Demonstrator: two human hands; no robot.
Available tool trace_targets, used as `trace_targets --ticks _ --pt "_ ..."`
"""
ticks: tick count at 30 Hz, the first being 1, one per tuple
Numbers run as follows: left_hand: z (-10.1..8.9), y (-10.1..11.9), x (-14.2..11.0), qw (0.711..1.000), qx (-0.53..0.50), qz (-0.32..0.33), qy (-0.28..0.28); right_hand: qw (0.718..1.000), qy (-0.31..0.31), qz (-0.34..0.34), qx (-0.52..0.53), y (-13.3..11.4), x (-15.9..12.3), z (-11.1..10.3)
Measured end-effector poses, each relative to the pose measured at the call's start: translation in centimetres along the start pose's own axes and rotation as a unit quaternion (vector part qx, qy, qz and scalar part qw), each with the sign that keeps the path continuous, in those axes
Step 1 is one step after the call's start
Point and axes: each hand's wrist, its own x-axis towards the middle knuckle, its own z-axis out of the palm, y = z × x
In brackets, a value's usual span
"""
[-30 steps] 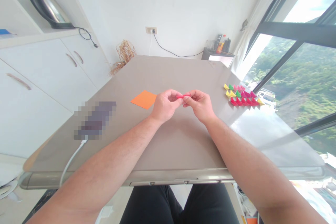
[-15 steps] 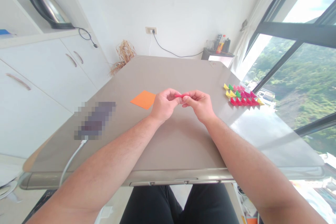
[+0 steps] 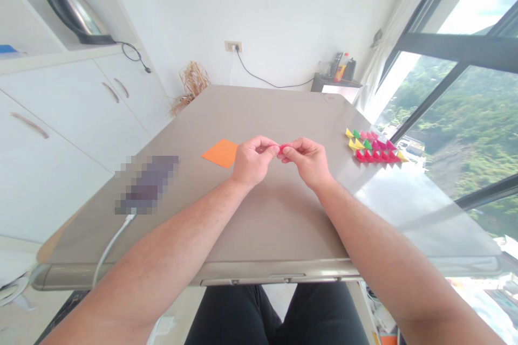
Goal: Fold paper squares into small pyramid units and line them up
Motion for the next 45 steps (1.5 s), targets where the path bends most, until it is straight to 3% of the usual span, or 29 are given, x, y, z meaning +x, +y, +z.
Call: trace_targets --ticks 9,17,24,32,45 --pt "0.3 0.8 -0.5 0.999 0.03 0.006 -0.015 0.999 0.026 -0.022 -0.009 -0.1 -0.2 0.5" --pt "0.3 1.2 -0.6 0.999 0.036 0.029 -0.005 1.0 0.007 -0.011 -0.008 0.3 -0.2 0.5" --pt "0.2 0.2 0.0 1.0 -0.014 -0.024 0.011 0.999 0.034 -0.005 0.001 0.0 -0.2 0.2" --pt "-0.1 0.1 0.3 0.998 -0.043 -0.039 0.012 1.0 0.017 0.0 0.018 0.1 -0.2 0.3" --pt "-0.2 -0.3 0.2 1.0 0.001 -0.021 -0.009 0.995 0.02 -0.034 -0.095 0.9 0.0 -0.2"
